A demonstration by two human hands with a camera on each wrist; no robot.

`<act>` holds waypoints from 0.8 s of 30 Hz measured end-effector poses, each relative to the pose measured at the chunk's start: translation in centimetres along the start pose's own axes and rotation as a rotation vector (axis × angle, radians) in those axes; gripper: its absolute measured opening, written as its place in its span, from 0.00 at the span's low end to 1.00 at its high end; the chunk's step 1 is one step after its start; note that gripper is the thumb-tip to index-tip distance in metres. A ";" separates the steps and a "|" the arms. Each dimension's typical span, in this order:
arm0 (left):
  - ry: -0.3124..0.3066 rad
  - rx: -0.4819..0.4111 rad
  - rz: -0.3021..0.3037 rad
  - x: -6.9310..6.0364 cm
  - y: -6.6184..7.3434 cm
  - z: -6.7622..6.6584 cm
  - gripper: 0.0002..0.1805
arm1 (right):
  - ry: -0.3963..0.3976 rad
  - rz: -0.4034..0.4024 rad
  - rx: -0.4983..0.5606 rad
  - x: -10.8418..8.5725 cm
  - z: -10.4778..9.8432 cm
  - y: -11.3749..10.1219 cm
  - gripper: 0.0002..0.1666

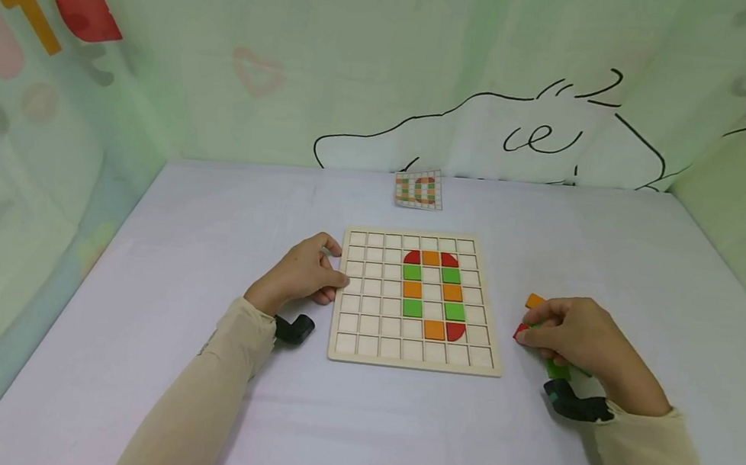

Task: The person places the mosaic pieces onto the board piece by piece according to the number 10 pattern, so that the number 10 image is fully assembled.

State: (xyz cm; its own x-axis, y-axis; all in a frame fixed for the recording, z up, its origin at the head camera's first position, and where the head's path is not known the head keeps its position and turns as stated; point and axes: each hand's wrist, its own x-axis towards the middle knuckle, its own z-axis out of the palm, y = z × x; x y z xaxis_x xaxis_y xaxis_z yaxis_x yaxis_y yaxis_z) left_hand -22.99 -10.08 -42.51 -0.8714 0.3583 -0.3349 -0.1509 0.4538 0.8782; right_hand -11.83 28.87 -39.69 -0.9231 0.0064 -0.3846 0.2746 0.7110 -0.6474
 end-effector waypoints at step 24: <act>0.002 0.005 -0.003 0.1 -0.1 0.0 0.27 | 0.102 -0.071 -0.149 0.1 1.0 -0.7 0.16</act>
State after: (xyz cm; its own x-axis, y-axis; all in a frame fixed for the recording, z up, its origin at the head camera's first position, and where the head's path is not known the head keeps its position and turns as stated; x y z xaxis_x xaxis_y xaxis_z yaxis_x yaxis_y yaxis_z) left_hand -23.05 -10.12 -42.57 -0.8719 0.3553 -0.3369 -0.1514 0.4587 0.8756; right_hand -11.86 27.63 -39.97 -0.9633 0.0183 -0.2680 0.1719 0.8086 -0.5626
